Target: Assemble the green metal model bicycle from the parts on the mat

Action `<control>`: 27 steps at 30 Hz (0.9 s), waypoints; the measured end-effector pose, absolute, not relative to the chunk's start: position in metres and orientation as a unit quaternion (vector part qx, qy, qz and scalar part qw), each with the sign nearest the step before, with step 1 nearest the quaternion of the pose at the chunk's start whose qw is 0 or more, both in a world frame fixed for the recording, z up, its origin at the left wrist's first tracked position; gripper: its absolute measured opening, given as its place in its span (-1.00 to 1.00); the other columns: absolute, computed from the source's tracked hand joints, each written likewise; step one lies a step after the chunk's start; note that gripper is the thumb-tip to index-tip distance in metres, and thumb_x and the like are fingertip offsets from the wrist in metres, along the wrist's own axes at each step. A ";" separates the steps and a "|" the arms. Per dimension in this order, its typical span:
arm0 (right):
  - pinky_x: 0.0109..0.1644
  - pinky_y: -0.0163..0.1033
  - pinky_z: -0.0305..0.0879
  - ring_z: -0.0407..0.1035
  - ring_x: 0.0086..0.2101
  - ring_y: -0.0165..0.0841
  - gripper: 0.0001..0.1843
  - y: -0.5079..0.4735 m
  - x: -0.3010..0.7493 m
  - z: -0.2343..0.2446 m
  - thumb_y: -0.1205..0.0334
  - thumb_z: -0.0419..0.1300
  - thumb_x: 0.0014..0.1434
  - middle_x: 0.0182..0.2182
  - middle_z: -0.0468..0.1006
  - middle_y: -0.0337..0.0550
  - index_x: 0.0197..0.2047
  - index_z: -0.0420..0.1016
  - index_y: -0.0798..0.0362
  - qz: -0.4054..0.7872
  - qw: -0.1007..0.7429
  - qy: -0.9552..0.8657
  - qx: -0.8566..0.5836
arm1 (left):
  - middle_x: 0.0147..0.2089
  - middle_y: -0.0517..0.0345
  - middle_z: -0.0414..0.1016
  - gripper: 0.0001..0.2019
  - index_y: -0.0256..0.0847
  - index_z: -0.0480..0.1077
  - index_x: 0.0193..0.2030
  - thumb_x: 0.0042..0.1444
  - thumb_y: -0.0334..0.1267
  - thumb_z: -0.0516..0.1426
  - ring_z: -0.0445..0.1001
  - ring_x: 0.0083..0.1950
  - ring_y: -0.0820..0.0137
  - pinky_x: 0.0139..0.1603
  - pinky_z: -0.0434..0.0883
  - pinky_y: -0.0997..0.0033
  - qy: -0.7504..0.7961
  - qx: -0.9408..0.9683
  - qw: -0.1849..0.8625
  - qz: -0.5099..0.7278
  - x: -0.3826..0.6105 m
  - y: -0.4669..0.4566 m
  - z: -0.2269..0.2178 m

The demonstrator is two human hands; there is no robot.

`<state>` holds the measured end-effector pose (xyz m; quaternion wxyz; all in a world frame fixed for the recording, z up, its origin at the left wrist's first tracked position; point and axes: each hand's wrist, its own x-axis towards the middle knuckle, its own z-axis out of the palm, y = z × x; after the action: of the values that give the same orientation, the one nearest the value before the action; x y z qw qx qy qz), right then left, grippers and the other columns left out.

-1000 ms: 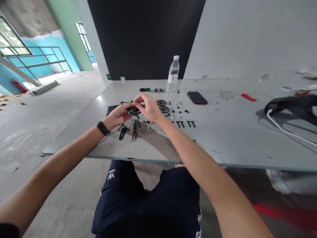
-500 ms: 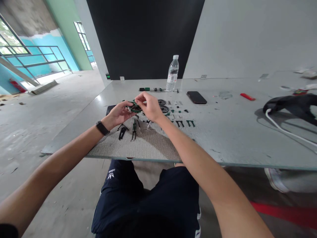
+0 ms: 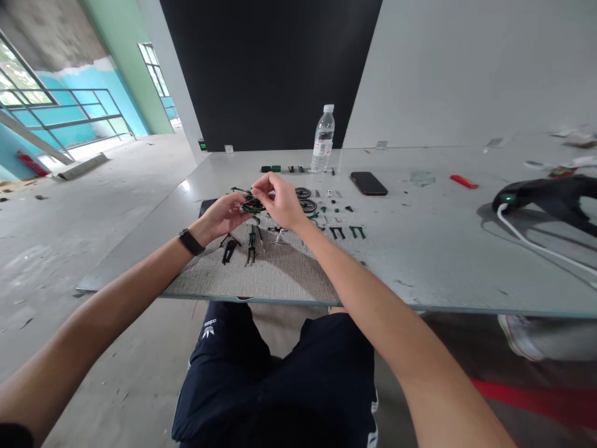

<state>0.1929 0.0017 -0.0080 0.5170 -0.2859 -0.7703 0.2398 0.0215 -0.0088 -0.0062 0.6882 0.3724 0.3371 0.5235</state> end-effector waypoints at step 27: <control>-0.16 -0.09 0.44 0.50 -0.27 -0.26 -0.84 0.001 0.206 0.008 0.11 0.29 0.24 -0.31 0.64 -0.12 -0.24 0.58 0.03 0.161 0.440 -0.829 -0.304 | -0.37 0.01 0.57 -0.90 -0.37 0.53 -0.46 -0.06 -0.56 0.20 0.50 -0.34 0.46 -0.28 0.42 0.46 0.343 0.411 0.686 0.494 0.023 -0.006 -0.011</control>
<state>0.2061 0.0015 0.0078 0.4403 -0.3038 -0.8294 0.1609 0.0226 -0.0063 -0.0114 0.6857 0.4107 0.3426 0.4937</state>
